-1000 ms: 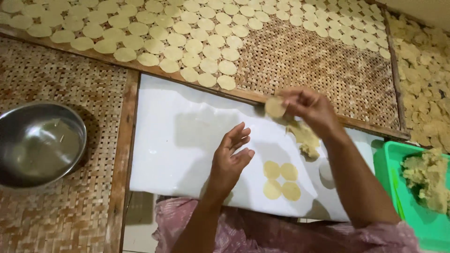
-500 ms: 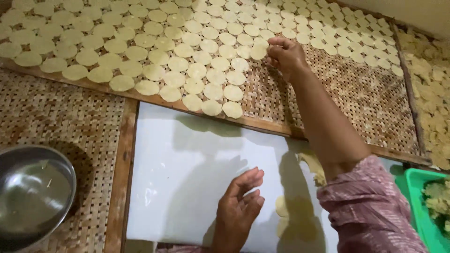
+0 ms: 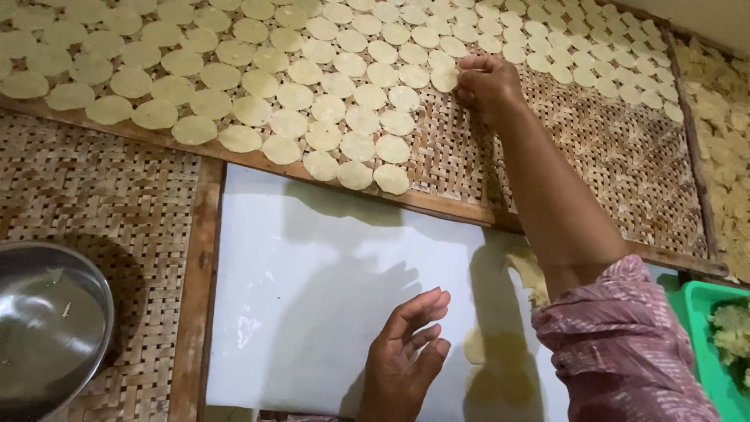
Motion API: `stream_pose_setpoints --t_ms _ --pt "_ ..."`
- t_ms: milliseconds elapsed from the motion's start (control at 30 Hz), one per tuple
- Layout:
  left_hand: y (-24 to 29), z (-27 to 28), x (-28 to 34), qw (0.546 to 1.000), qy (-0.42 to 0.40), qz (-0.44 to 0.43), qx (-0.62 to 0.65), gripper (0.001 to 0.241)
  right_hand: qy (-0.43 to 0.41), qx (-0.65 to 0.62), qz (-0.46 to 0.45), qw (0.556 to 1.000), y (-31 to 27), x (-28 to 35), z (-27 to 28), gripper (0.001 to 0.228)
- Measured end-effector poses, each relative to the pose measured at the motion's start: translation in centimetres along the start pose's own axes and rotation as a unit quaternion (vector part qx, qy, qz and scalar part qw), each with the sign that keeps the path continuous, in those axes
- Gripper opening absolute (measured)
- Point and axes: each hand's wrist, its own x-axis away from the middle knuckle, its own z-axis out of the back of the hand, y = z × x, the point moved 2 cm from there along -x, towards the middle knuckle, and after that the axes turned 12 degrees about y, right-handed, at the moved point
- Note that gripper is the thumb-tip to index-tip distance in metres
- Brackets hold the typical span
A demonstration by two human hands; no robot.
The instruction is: Rolling out dough and cutting it into small circular pieces for food preparation.
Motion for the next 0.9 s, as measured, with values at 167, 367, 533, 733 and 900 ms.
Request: stream_pose_setpoints --t_ms 167,367,533,733,900 --pt "0.1 -0.2 0.0 1.0 0.003 0.008 -0.009 0.052 -0.017 -0.022 -0.067 0.997 -4.0 2.2 0.1 0.022" --pt "0.3 -0.3 0.2 1.0 0.006 0.01 -0.009 0.052 -0.048 -0.048 -0.078 0.995 -4.1 3.3 -0.8 0.022" --pt "-0.3 -0.2 0.0 1.0 0.002 0.009 -0.004 0.053 -0.019 0.027 -0.074 0.997 -1.5 1.7 -0.1 0.015" --pt "0.5 -0.3 0.2 1.0 -0.005 0.0 -0.009 0.052 -0.027 0.039 -0.031 0.998 -0.8 0.9 0.1 0.011" --pt "0.1 -0.4 0.1 1.0 0.009 0.013 -0.015 0.053 -0.011 -0.001 -0.05 0.999 0.3 -0.5 0.6 0.015"
